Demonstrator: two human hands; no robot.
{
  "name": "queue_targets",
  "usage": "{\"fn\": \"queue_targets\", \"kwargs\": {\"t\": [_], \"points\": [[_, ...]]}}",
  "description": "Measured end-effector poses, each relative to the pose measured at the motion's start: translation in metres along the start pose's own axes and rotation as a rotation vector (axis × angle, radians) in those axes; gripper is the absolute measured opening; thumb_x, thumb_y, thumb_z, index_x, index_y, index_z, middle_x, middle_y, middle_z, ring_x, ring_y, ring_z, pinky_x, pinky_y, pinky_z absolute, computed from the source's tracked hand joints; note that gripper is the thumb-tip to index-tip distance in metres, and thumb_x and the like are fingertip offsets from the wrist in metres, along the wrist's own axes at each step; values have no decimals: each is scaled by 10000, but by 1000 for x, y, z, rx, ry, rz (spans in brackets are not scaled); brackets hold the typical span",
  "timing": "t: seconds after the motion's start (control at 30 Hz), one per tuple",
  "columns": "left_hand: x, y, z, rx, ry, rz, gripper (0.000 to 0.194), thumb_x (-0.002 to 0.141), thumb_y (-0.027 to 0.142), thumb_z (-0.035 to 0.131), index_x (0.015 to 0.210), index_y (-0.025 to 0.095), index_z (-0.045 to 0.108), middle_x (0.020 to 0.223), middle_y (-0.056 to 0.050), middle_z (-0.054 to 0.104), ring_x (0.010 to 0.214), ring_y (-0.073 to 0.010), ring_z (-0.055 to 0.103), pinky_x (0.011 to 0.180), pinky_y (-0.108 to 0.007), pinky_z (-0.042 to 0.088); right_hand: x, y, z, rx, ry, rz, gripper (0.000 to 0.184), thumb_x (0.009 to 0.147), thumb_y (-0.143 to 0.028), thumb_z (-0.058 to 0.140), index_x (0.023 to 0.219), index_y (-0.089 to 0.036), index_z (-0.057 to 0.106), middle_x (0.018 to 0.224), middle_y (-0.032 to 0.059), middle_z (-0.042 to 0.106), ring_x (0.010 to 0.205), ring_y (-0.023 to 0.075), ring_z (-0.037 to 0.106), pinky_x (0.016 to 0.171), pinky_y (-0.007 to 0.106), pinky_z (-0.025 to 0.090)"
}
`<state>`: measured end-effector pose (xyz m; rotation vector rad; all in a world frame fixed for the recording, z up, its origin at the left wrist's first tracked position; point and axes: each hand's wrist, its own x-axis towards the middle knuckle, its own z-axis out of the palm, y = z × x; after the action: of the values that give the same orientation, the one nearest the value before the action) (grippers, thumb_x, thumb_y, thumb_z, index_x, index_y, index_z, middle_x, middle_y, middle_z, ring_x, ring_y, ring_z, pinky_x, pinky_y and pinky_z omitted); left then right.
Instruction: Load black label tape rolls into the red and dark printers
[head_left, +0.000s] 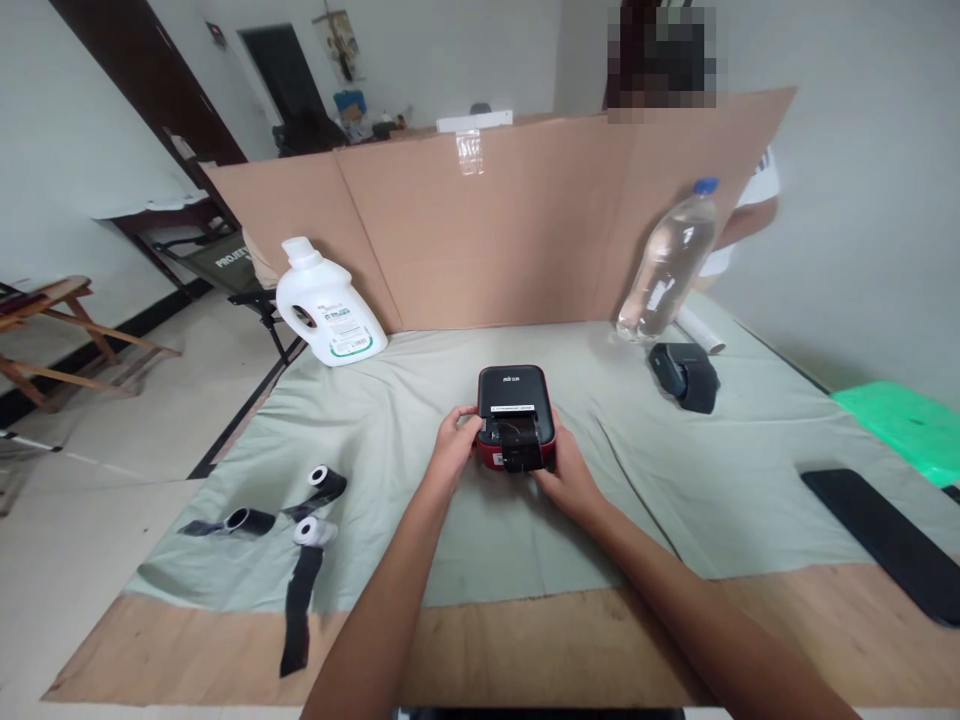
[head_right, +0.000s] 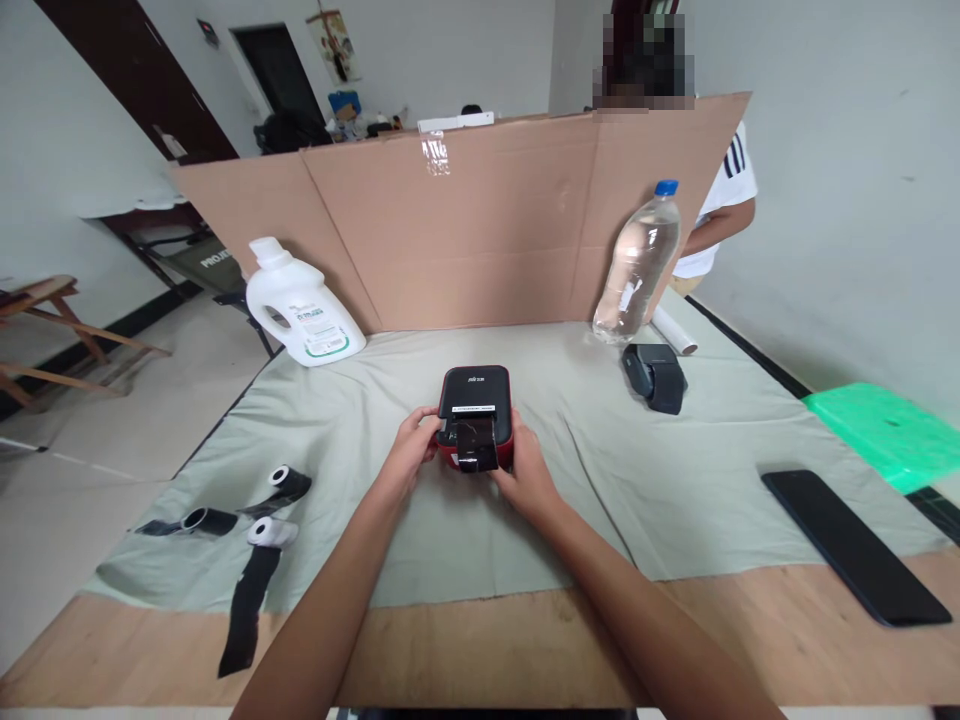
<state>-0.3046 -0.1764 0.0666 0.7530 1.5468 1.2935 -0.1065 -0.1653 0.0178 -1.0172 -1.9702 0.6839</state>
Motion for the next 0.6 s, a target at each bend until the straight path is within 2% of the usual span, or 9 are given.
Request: {"fn": "queue_targets", "kwargs": {"t": [0.17, 0.23, 0.33, 0.4, 0.47, 0.6], "points": [[-2, -1, 1, 23, -19, 15, 361, 729, 334, 645, 1061, 209, 583, 640, 48, 581, 502, -99, 500, 506, -214, 343, 1, -6, -2, 11, -9, 33, 755, 890, -408, 553, 1563, -215, 271, 1468, 141, 534, 1345, 337, 518, 1094, 506, 444], [1, -2, -2, 70, -17, 86, 334, 738, 319, 625, 1050, 202, 597, 641, 47, 574, 527, -109, 510, 530, -221, 372, 1, -7, -3, 48, -14, 26, 734, 903, -403, 556, 1558, -222, 279, 1460, 133, 539, 1331, 331, 528, 1094, 498, 448], [9, 5, -6, 258, 45, 359, 206, 767, 276, 592, 946, 189, 645, 702, 13, 606, 634, -133, 560, 637, -249, 451, 1, -4, -2, 103, 20, -17, 739, 905, -392, 593, 1555, -214, 289, 1447, 141, 545, 1305, 337, 538, 1088, 508, 447], [15, 19, -6, 499, 40, 571, 159, 815, 258, 572, 904, 197, 689, 837, -29, 682, 734, -153, 601, 735, -276, 481, 1, -1, -1, 124, 38, -44, 724, 901, -378, 612, 1544, -212, 322, 1438, 147, 552, 1288, 346, 544, 1080, 520, 449], [22, 38, -2, 808, -88, 678, 184, 856, 258, 572, 920, 234, 743, 981, -37, 740, 842, -181, 646, 791, -294, 484, 1, 2, -1, 134, 40, -52, 710, 895, -367, 623, 1533, -218, 350, 1427, 142, 563, 1276, 352, 550, 1072, 528, 453], [38, 72, 23, 1372, -405, 611, 246, 826, 259, 649, 1024, 316, 783, 1083, -10, 774, 994, -244, 689, 765, -305, 472, 0, 3, -1, 132, 33, -32, 774, 882, -356, 635, 1570, -240, 298, 1395, 139, 586, 1257, 359, 565, 1055, 544, 469]]}}
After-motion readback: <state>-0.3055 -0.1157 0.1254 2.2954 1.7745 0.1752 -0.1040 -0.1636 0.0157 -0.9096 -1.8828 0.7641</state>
